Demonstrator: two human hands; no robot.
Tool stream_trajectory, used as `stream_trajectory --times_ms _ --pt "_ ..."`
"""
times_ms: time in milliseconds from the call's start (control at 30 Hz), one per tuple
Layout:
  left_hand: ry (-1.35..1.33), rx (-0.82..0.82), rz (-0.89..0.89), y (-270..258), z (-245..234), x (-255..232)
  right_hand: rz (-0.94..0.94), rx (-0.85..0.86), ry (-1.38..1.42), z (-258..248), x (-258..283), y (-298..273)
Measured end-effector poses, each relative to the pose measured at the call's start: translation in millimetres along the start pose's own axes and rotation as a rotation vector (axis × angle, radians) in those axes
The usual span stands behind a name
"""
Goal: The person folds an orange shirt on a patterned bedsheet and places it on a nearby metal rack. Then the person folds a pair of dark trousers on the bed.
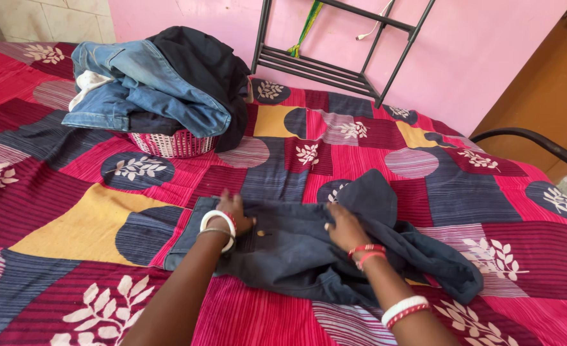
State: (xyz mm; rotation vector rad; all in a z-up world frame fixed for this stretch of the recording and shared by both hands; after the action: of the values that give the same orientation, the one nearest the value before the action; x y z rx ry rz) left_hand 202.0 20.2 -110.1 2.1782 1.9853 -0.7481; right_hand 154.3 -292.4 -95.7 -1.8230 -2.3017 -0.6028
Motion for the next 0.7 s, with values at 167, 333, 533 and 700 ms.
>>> stream_trajectory --times_ms 167,333,533,700 --pt "0.222 0.082 0.091 7 26 -1 -0.063 0.015 0.019 23 -11 -13" --pt "0.204 0.216 0.100 -20 32 -27 0.100 0.057 0.209 -4 -16 -21" --pt "0.239 0.212 0.293 -60 36 -71 -0.031 0.096 0.161 -46 -18 -71" --pt "-0.008 0.103 0.476 -85 47 -118 -0.028 0.181 0.202 -76 -30 -115"
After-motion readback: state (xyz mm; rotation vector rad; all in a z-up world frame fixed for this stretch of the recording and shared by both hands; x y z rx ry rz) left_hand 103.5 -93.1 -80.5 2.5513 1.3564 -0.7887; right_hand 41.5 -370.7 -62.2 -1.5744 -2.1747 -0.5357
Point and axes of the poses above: each hand's wrist, its own y-axis towards the middle knuckle, its own z-axis out of the palm, x = y × z, the point moved 3 cm from there along y, towards the middle knuckle, and after that the axes turned 9 degrees about x, right-handed, at the moved point
